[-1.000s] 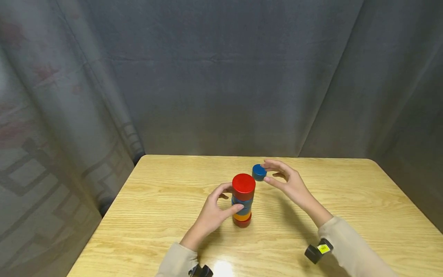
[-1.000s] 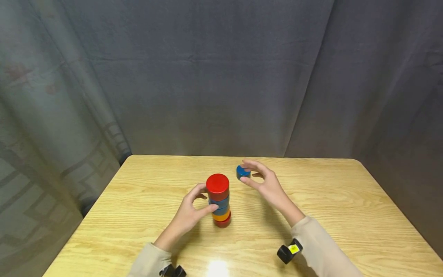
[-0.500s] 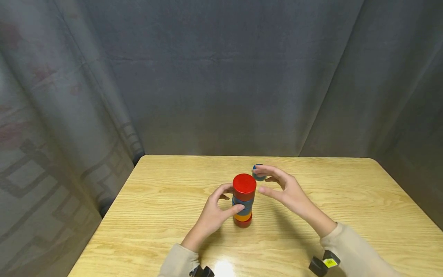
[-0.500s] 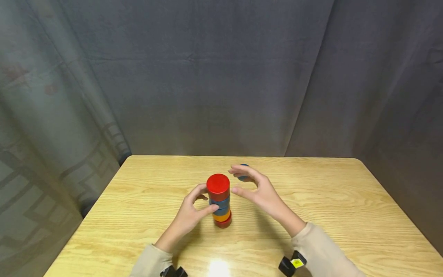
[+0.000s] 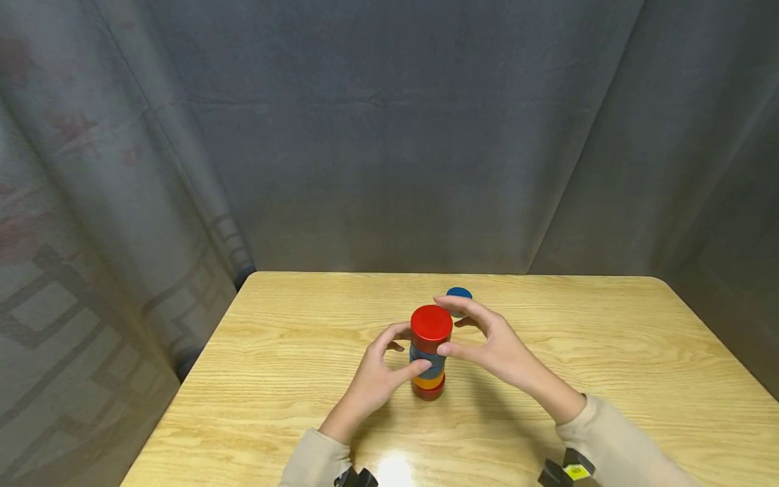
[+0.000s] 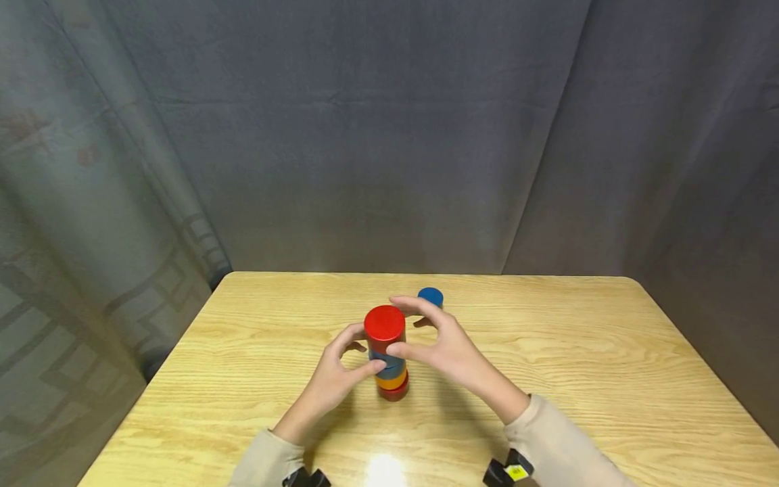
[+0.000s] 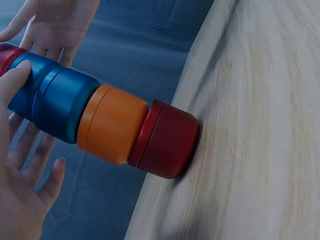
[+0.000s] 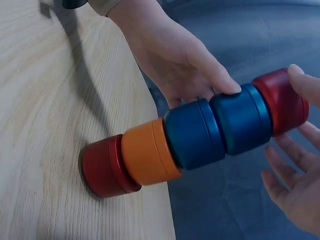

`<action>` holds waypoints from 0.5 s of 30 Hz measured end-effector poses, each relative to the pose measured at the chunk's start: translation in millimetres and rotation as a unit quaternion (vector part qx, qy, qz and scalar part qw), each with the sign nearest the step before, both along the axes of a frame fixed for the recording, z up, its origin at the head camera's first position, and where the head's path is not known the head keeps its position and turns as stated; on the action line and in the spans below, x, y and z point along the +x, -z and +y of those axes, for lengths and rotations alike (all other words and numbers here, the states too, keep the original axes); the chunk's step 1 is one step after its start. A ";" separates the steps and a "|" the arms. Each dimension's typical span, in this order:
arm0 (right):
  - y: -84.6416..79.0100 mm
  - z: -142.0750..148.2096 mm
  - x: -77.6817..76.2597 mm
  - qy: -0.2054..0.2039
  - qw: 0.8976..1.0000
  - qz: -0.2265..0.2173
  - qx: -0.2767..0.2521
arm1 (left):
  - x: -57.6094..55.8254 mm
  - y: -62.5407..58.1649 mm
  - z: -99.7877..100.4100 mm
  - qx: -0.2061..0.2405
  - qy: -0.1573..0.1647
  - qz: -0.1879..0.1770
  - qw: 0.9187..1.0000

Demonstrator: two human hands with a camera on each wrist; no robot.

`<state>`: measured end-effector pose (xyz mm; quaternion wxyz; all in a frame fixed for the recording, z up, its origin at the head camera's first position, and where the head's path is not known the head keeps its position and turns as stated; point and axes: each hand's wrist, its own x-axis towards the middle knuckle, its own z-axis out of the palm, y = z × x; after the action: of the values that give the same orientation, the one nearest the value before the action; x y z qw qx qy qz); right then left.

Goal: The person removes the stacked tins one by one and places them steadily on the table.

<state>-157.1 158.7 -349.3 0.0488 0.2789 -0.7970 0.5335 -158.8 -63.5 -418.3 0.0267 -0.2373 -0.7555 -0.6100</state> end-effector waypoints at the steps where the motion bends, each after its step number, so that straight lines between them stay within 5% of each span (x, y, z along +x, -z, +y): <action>1: -0.1 -1.4 0.0 0.001 1.000 0.000 0.002 | -0.1 0.1 -0.1 0.000 -0.001 0.000 1.000; 15: -0.4 -6.6 0.8 0.012 1.000 -0.008 0.011 | -0.7 1.9 0.2 -0.003 -0.004 0.001 1.000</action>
<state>-156.2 152.1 -348.8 0.0454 0.2653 -0.8064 0.5265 -159.4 -63.3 -420.2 0.0288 -0.2352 -0.7580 -0.6076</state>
